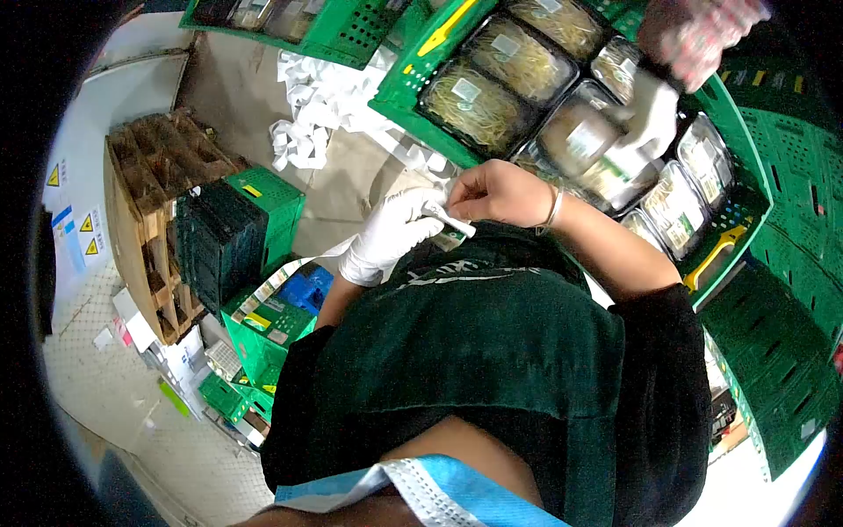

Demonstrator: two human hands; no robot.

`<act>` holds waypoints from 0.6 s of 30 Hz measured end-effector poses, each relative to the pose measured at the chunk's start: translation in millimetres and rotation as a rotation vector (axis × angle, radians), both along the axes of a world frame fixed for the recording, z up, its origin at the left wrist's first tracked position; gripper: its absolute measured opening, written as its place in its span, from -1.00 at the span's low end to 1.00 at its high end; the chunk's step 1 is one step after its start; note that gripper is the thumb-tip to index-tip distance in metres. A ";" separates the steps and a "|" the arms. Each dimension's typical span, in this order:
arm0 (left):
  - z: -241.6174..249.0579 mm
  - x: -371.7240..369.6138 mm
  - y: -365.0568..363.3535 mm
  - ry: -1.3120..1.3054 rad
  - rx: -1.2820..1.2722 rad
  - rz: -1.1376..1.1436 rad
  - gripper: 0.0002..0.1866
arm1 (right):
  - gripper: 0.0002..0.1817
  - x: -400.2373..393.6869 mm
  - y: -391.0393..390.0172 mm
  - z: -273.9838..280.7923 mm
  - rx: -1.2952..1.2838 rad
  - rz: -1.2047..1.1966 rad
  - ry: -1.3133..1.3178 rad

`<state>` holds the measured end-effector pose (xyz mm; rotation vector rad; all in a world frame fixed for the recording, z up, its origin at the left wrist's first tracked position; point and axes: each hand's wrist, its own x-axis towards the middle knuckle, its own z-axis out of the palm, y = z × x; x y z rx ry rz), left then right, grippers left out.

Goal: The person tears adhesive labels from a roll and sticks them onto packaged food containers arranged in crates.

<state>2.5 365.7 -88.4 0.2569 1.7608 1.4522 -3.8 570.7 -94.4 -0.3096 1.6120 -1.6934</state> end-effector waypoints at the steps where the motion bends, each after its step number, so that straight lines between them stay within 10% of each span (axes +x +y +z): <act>1: -2.7 0.1 -5.4 -0.042 0.061 0.074 -0.63 | -0.80 -4.3 -4.6 1.4 0.123 0.059 0.138; 5: 0.9 -4.7 -11.7 0.151 0.050 0.126 -0.51 | -0.81 -3.4 -25.5 8.0 0.311 -0.020 0.216; 9: -0.1 -29.3 -19.7 -0.101 0.072 0.139 -0.74 | -0.80 -12.5 -28.4 15.5 0.313 -0.139 0.277; 13: -2.6 -33.2 -9.7 0.205 -0.141 0.215 -0.89 | -0.81 -19.4 -25.6 10.8 0.414 -0.264 0.271; 15: -9.5 -36.6 -25.0 0.250 -0.073 0.131 -0.87 | -0.85 -39.4 5.8 -16.4 0.530 -0.487 0.614; 18: -30.1 -37.5 -58.5 -0.059 0.008 0.291 -0.79 | -0.78 -60.9 37.0 -32.8 0.719 -0.349 0.316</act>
